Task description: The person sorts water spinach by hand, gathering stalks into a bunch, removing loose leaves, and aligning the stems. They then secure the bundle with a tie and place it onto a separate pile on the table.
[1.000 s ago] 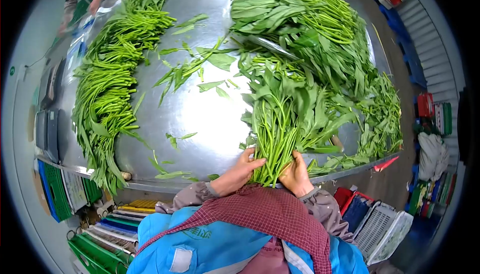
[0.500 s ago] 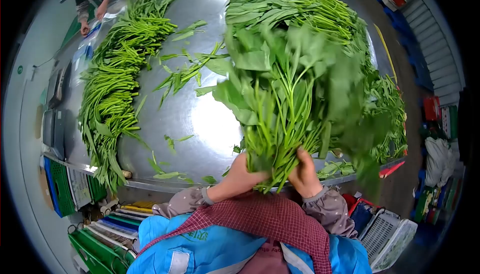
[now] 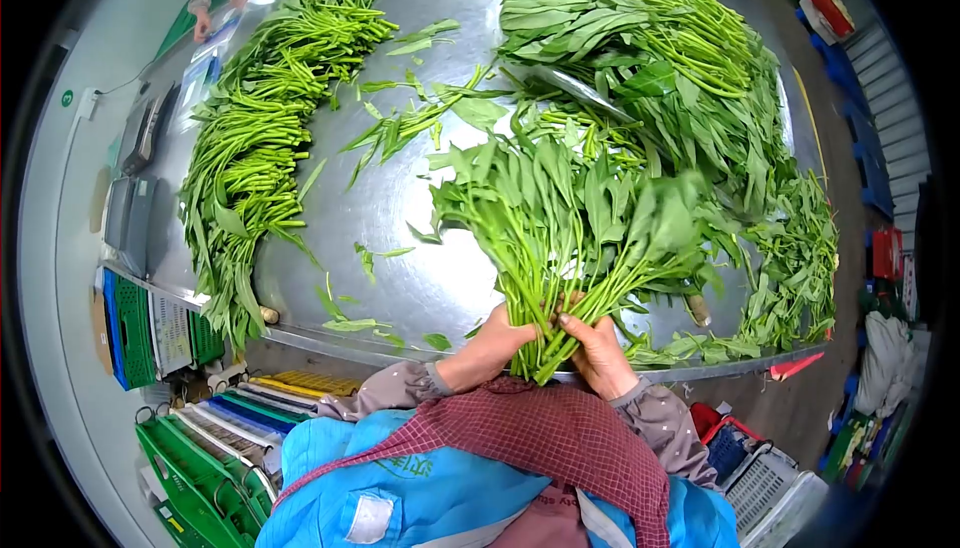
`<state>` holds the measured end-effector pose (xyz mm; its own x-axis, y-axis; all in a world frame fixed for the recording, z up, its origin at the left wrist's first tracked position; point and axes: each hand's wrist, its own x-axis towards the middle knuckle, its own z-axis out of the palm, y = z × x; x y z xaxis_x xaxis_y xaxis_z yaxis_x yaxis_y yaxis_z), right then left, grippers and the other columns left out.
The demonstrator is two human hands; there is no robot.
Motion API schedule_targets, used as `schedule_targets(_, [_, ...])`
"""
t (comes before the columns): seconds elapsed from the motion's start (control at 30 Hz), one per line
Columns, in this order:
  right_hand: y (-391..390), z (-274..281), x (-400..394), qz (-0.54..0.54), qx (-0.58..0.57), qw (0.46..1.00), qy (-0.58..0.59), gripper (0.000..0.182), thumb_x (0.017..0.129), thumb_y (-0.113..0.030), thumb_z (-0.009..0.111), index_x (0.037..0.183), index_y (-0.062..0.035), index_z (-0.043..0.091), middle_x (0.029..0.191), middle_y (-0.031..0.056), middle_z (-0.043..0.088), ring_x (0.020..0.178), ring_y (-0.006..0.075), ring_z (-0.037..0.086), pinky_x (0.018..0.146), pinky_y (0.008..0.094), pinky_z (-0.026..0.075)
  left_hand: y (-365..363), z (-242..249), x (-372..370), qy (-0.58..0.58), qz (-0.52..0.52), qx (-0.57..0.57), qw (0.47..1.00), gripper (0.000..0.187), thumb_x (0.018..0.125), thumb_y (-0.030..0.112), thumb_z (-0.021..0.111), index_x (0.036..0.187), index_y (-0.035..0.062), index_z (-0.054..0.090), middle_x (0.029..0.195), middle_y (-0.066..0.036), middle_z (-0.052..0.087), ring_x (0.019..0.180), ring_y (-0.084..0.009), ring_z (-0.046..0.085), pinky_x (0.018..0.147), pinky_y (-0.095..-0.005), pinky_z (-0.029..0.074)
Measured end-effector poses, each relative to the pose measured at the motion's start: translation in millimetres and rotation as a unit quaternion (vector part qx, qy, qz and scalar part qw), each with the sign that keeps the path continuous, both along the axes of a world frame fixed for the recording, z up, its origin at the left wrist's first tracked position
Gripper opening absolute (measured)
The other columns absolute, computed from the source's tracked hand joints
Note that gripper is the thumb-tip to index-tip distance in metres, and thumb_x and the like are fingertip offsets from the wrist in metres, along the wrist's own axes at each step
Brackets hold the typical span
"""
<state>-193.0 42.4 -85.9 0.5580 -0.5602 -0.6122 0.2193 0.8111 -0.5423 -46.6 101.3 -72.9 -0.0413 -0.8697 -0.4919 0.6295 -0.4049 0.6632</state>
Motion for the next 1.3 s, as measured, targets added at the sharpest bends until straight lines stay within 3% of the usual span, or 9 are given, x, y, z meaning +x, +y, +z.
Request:
schedule_targets(0.27, [-6,10,-1,0.046,-0.074,0.995,0.051,0.027,0.075,0.005,0.056,0.102,-0.0012,0.052,0.093,0.0036,0.056,0.085,0.0138,0.055,0.076,0.0264,0.044,13,-7,14,0.207,-0.015,-0.033,0.978,0.043,0.082,0.008,0.051,0.123,0.0030,0.038,0.119,-0.008,0.050,0.104,-0.0186,0.053,0.087,-0.0305,0.044])
schedule_targets(0.33, [-5,14,1,0.094,-0.098,0.990,0.030,0.027,0.075,0.004,0.057,0.101,-0.0016,0.052,0.095,0.0040,0.056,0.086,0.0133,0.054,0.076,0.0265,0.044,7,-1,12,0.141,-0.012,0.078,0.987,0.039,0.083,0.011,0.053,0.120,0.0031,0.042,0.113,-0.006,0.053,0.099,-0.0162,0.054,0.082,-0.0296,0.046])
schedule_targets(0.53, [-9,52,-1,0.127,-0.290,0.948,0.013,0.028,0.081,-0.008,0.059,0.106,-0.0001,0.050,0.096,0.0055,0.057,0.083,0.0135,0.055,0.075,0.0272,0.046,8,37,5,-0.236,-0.021,-0.112,0.965,0.032,0.081,0.008,0.056,0.112,0.0014,0.048,0.093,-0.005,0.059,0.084,-0.0144,0.057,0.072,-0.0292,0.047])
schedule_targets(0.6, [-16,31,4,0.083,-0.028,0.995,0.037,0.030,0.084,-0.013,0.056,0.111,-0.0006,0.047,0.098,0.0050,0.057,0.083,0.0139,0.055,0.073,0.0282,0.047,-1,25,8,0.086,0.009,0.046,0.995,0.032,0.081,0.009,0.057,0.111,0.0018,0.048,0.091,-0.005,0.058,0.083,-0.0140,0.056,0.071,-0.0289,0.048])
schedule_targets(0.67, [-14,0,11,0.005,0.098,0.993,0.059,0.032,0.087,-0.019,0.054,0.112,-0.0007,0.048,0.091,0.0062,0.056,0.074,0.0135,0.055,0.064,0.0253,0.048,-6,6,8,0.079,0.017,0.097,0.992,0.032,0.082,0.011,0.057,0.112,0.0036,0.048,0.094,-0.005,0.057,0.084,-0.0138,0.056,0.072,-0.0287,0.049])
schedule_targets(0.87, [-3,-5,9,0.053,-0.104,0.991,0.060,0.039,0.091,-0.030,0.045,0.108,0.0056,0.048,0.090,0.0111,0.057,0.082,0.0156,0.054,0.072,0.0296,0.047,3,-14,6,0.146,-0.011,0.129,0.981,0.041,0.081,0.021,0.060,0.117,0.0058,0.047,0.102,-0.005,0.056,0.092,-0.0161,0.055,0.080,-0.0301,0.048])
schedule_targets(0.97, [1,-25,-4,0.246,-0.456,0.772,0.368,0.052,0.087,-0.047,0.042,0.090,0.0041,0.051,0.087,0.0222,0.058,0.081,0.0299,0.058,0.066,0.0379,0.045,5,-30,5,0.191,-0.027,0.157,0.968,0.037,0.082,0.021,0.057,0.114,0.0053,0.048,0.101,-0.008,0.058,0.088,-0.0191,0.058,0.078,-0.0346,0.050])
schedule_targets(1.07, [-16,6,1,0.370,-0.508,0.611,0.480,0.052,0.086,-0.048,0.043,0.072,0.0007,0.054,0.067,0.0180,0.059,0.064,0.0324,0.059,0.054,0.0395,0.043,5,-40,1,0.244,-0.045,0.160,0.955,0.035,0.084,0.023,0.052,0.113,0.0044,0.048,0.097,-0.013,0.060,0.084,-0.0218,0.061,0.074,-0.0382,0.052])
schedule_targets(1.3, [-29,51,25,0.203,-0.582,0.633,0.468,0.026,0.076,-0.025,0.064,0.066,-0.0030,0.056,0.057,0.0097,0.056,0.051,0.0254,0.055,0.047,0.0344,0.040,4,-36,0,0.259,-0.096,0.074,0.958,0.040,0.083,0.018,0.052,0.119,0.0035,0.040,0.098,-0.016,0.059,0.087,-0.0221,0.060,0.075,-0.0344,0.052])
